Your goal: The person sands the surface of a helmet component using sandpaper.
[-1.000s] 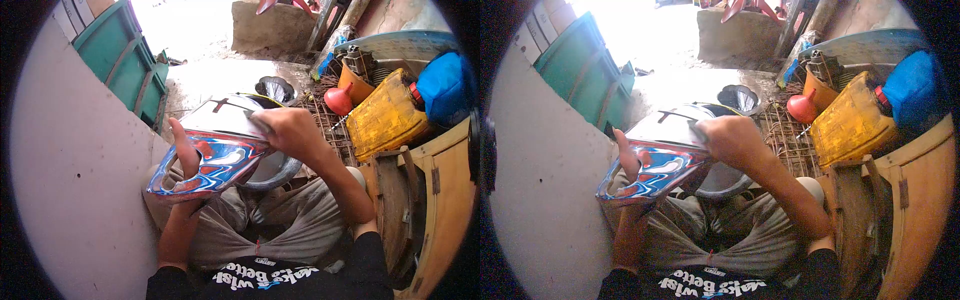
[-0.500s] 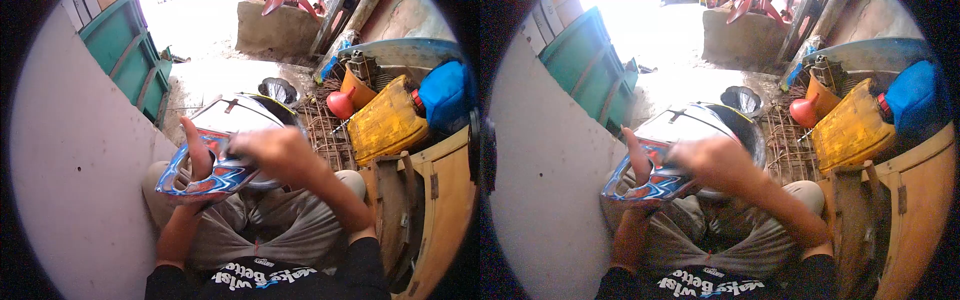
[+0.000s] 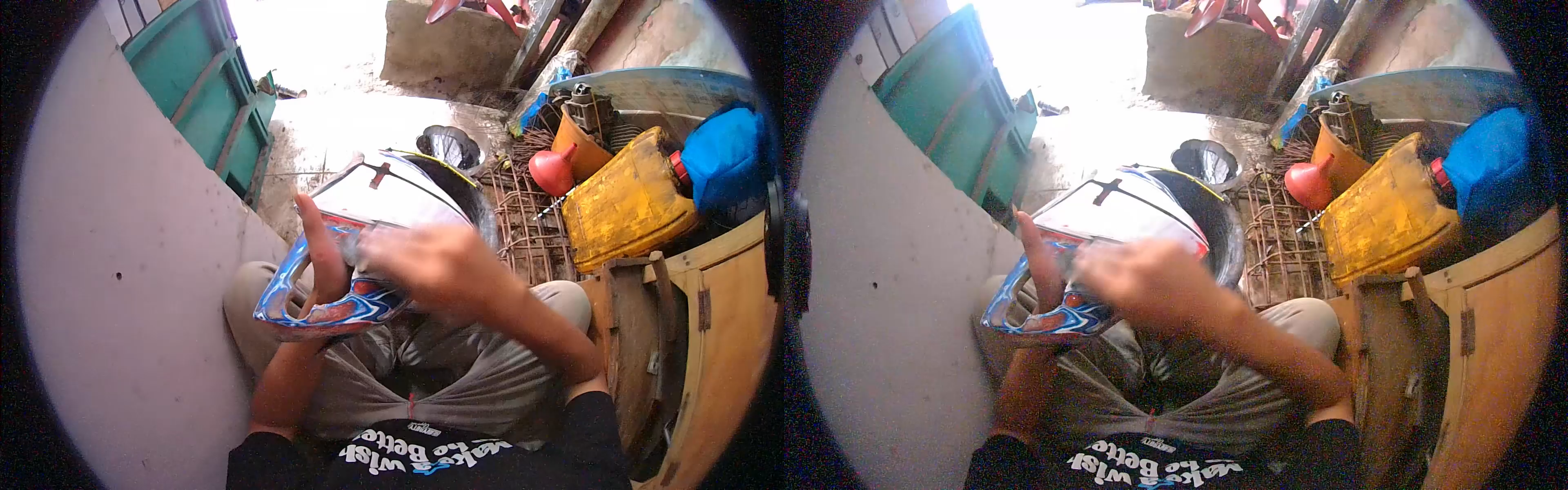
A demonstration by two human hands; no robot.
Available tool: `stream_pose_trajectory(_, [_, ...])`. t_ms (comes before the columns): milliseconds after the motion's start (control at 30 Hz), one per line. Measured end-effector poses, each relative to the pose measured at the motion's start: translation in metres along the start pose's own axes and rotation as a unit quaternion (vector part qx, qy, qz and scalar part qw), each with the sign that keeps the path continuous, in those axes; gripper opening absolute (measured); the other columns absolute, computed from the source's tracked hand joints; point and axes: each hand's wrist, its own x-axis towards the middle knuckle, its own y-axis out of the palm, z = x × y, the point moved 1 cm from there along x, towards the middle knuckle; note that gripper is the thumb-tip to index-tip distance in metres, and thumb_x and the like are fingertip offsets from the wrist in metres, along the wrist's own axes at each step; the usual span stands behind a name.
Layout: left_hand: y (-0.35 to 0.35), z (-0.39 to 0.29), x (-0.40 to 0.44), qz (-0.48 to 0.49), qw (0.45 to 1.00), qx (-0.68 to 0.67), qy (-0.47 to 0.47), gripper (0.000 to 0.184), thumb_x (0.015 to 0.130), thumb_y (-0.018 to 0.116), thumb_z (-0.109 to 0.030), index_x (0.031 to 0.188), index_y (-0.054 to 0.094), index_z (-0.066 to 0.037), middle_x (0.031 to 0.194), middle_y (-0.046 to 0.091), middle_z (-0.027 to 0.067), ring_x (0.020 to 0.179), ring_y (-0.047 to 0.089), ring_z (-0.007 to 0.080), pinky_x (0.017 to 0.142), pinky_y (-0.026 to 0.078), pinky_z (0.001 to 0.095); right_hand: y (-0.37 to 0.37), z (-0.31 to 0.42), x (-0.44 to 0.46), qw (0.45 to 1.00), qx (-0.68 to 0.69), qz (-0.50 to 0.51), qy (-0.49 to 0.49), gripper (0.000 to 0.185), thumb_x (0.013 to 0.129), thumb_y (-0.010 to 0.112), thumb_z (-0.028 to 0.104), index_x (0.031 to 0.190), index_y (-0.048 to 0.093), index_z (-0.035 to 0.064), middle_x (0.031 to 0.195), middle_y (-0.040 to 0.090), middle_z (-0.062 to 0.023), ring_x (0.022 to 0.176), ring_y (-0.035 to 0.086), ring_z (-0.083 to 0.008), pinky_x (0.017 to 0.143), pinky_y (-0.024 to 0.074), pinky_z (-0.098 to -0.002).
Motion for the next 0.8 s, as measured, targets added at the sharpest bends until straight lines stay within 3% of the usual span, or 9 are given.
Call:
stream_pose_trajectory(200, [0.003, -0.001, 0.003, 0.025, 0.999, -0.028, 0.007, 0.09, 0.098, 0.041, -0.077, 0.137, 0.055, 0.003, 0.127, 0.066, 0.0161, 0.108, 0.066, 0.0277, 0.098, 0.053, 0.0435, -0.001, -0.047, 0.002, 0.975, -0.082, 0.114, 0.175, 0.025, 0.087, 0.066, 0.016, 0.11, 0.072, 0.0068, 0.099, 0.075, -0.0179, 0.086, 0.075, -0.0332, 0.074, 0.0603, -0.0421])
stream_pose_trajectory(233, [0.0, 0.0, 0.005, 0.032, 0.999, -0.02, 0.017, 0.089, 0.099, 0.041, -0.076, 0.136, 0.055, 0.003, 0.126, 0.066, 0.016, 0.108, 0.066, 0.0276, 0.096, 0.054, 0.0433, 0.001, -0.033, 0.001, 0.979, -0.075, 0.09, 0.164, 0.024, 0.087, 0.066, 0.015, 0.11, 0.072, 0.0069, 0.101, 0.075, -0.0175, 0.088, 0.076, -0.0326, 0.075, 0.0607, -0.0422])
stream_pose_trajectory(300, [-0.001, 0.002, 0.006, 0.029, 0.999, -0.007, 0.031, 0.087, 0.099, 0.042, -0.075, 0.135, 0.056, 0.003, 0.124, 0.067, 0.0156, 0.106, 0.067, 0.0272, 0.094, 0.055, 0.0429, 0.004, -0.002, 0.0, 1.0, 0.014, -0.012, -0.002, 0.025, 0.088, 0.067, 0.011, 0.112, 0.072, 0.0076, 0.11, 0.076, -0.0156, 0.096, 0.076, -0.0298, 0.081, 0.0617, -0.0409])
stream_pose_trajectory(433, [0.006, 0.001, 0.006, 0.078, 0.976, -0.203, -0.028, 0.083, 0.1, 0.042, -0.074, 0.131, 0.06, 0.001, 0.115, 0.07, 0.0141, 0.1, 0.068, 0.0255, 0.088, 0.056, 0.0423, -0.002, -0.038, 0.002, 0.98, -0.056, 0.089, 0.17, 0.021, 0.087, 0.069, 0.015, 0.107, 0.074, 0.0109, 0.104, 0.077, -0.0126, 0.091, 0.077, -0.0296, 0.078, 0.0617, -0.041])
stream_pose_trajectory(467, [0.005, 0.0, 0.005, 0.047, 0.99, -0.129, -0.006, 0.083, 0.1, 0.042, -0.074, 0.131, 0.06, 0.001, 0.116, 0.07, 0.0143, 0.1, 0.068, 0.0256, 0.089, 0.056, 0.0425, -0.004, -0.052, 0.001, 0.958, -0.084, 0.146, 0.233, 0.023, 0.087, 0.069, 0.018, 0.109, 0.074, 0.0125, 0.101, 0.077, -0.0109, 0.088, 0.076, -0.0293, 0.077, 0.0616, -0.041])
stream_pose_trajectory(567, [-0.002, -0.004, 0.006, -0.007, 1.0, 0.003, 0.014, 0.087, 0.101, 0.036, -0.075, 0.142, 0.051, 0.0, 0.126, 0.066, 0.0157, 0.109, 0.065, 0.0257, 0.096, 0.053, 0.0425, -0.001, -0.004, 0.003, 0.996, 0.015, 0.039, 0.075, 0.026, 0.088, 0.067, 0.019, 0.112, 0.074, 0.0127, 0.1, 0.077, -0.0118, 0.087, 0.076, -0.0296, 0.075, 0.0616, -0.0405])
stream_pose_trajectory(633, [-0.002, -0.001, 0.006, 0.01, 1.0, -0.021, 0.003, 0.09, 0.101, 0.034, -0.076, 0.147, 0.046, 0.0, 0.131, 0.064, 0.0162, 0.114, 0.064, 0.0256, 0.099, 0.052, 0.0425, 0.002, 0.014, 0.004, 0.999, -0.037, -0.016, 0.004, 0.027, 0.089, 0.065, 0.018, 0.114, 0.074, 0.0135, 0.099, 0.076, -0.016, 0.086, 0.076, -0.0296, 0.071, 0.061, -0.0392])
stream_pose_trajectory(700, [-0.002, 0.001, 0.01, 0.036, 0.997, -0.071, -0.004, 0.09, 0.101, 0.033, -0.076, 0.146, 0.047, 0.0, 0.131, 0.064, 0.016, 0.112, 0.065, 0.0254, 0.097, 0.054, 0.0424, -0.005, -0.024, 0.002, 0.983, -0.065, 0.09, 0.145, 0.026, 0.09, 0.065, 0.02, 0.114, 0.074, 0.0124, 0.096, 0.076, -0.0172, 0.082, 0.076, -0.0298, 0.068, 0.0601, -0.0401])
stream_pose_trajectory(800, [-0.009, 0.003, 0.011, 0.018, 1.0, -0.014, 0.016, 0.092, 0.1, 0.033, -0.078, 0.146, 0.048, 0.0, 0.13, 0.065, 0.0156, 0.11, 0.066, 0.0249, 0.094, 0.056, 0.0419, -0.004, -0.052, -0.008, 0.964, -0.107, 0.128, 0.207, 0.028, 0.087, 0.071, 0.026, 0.11, 0.074, 0.01, 0.093, 0.075, -0.0137, 0.079, 0.075, -0.0295, 0.066, 0.0599, -0.0401])
